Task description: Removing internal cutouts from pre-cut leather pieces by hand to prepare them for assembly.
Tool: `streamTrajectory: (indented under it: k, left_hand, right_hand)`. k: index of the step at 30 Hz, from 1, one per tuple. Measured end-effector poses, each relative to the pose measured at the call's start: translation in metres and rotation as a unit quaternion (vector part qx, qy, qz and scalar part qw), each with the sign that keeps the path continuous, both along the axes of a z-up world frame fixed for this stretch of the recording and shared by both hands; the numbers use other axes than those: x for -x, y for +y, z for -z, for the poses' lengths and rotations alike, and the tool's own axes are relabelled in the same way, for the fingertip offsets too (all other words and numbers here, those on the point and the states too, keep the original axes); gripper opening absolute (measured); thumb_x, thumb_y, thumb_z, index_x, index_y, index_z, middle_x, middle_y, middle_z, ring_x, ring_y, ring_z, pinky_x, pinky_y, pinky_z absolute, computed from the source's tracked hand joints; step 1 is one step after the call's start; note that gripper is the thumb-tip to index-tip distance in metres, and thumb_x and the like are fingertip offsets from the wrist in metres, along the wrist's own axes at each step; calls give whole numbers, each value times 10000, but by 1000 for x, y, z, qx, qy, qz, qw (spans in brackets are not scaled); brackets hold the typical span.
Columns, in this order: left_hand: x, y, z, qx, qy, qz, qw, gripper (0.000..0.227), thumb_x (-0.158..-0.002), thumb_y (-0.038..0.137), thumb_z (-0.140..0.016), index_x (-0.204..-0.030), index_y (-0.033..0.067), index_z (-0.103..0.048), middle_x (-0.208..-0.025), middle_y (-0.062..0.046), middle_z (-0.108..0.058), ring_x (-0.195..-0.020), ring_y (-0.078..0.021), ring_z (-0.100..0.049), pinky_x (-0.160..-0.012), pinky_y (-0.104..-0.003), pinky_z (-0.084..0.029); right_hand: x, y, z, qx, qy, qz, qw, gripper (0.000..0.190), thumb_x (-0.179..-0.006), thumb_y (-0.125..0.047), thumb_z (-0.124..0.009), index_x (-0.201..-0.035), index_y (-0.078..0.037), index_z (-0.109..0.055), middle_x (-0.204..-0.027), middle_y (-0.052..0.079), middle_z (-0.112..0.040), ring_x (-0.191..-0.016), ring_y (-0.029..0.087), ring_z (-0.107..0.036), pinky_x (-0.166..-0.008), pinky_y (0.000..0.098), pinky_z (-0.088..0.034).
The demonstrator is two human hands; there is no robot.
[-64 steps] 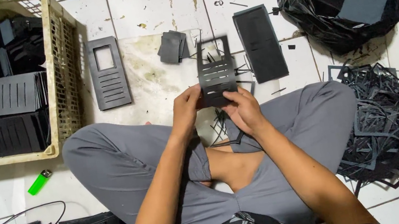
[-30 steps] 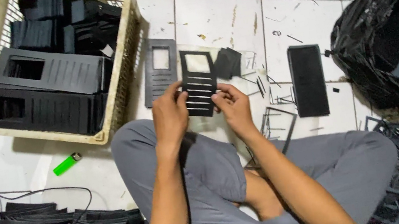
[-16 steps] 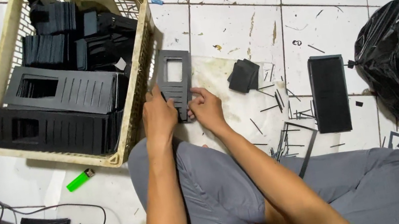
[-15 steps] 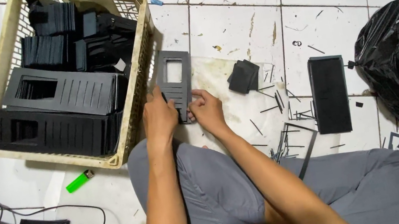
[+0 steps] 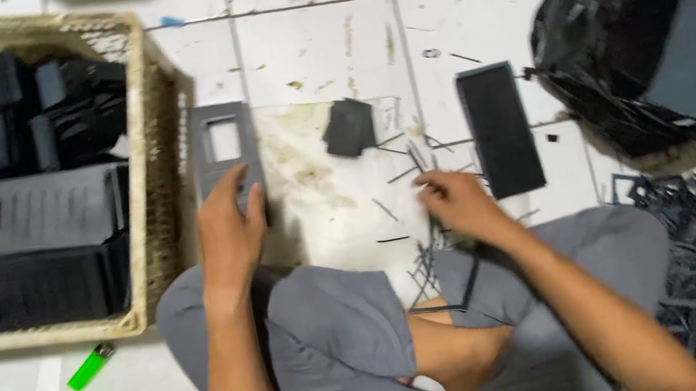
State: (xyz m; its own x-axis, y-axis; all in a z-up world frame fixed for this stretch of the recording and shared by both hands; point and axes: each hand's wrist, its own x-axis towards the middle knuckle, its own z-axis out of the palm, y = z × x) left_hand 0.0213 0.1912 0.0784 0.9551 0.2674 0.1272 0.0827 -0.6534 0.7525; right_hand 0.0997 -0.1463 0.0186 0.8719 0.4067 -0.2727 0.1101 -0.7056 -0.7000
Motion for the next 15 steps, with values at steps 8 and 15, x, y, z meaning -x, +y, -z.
streamTrajectory:
  k: [8, 15]
  left_hand:
    - [-24, -130, 6, 123, 6, 98, 988, 254, -987, 92, -627, -1217, 28, -713, -1013, -200, -763, -909, -382, -741, -794, -435, -586]
    - [-30, -214, 52, 171, 115, 153, 967, 238, -1017, 166, -599, -1175, 68, -747, -949, -160, -788, -896, -339, -762, -771, -401, -604]
  right_hand:
    - [-63, -142, 50, 113, -154, 199, 961, 275, -906, -210, -725, -1096, -15, -761, -928, 170, -725, -889, 378, -721, -781, 457, -581]
    - [-83, -101, 37, 200, -169, 230, 937, 575, -871, -323, -789, -1303, 5, -596, -1148, 192, -578, -1123, 414, -596, -931, 560, -528]
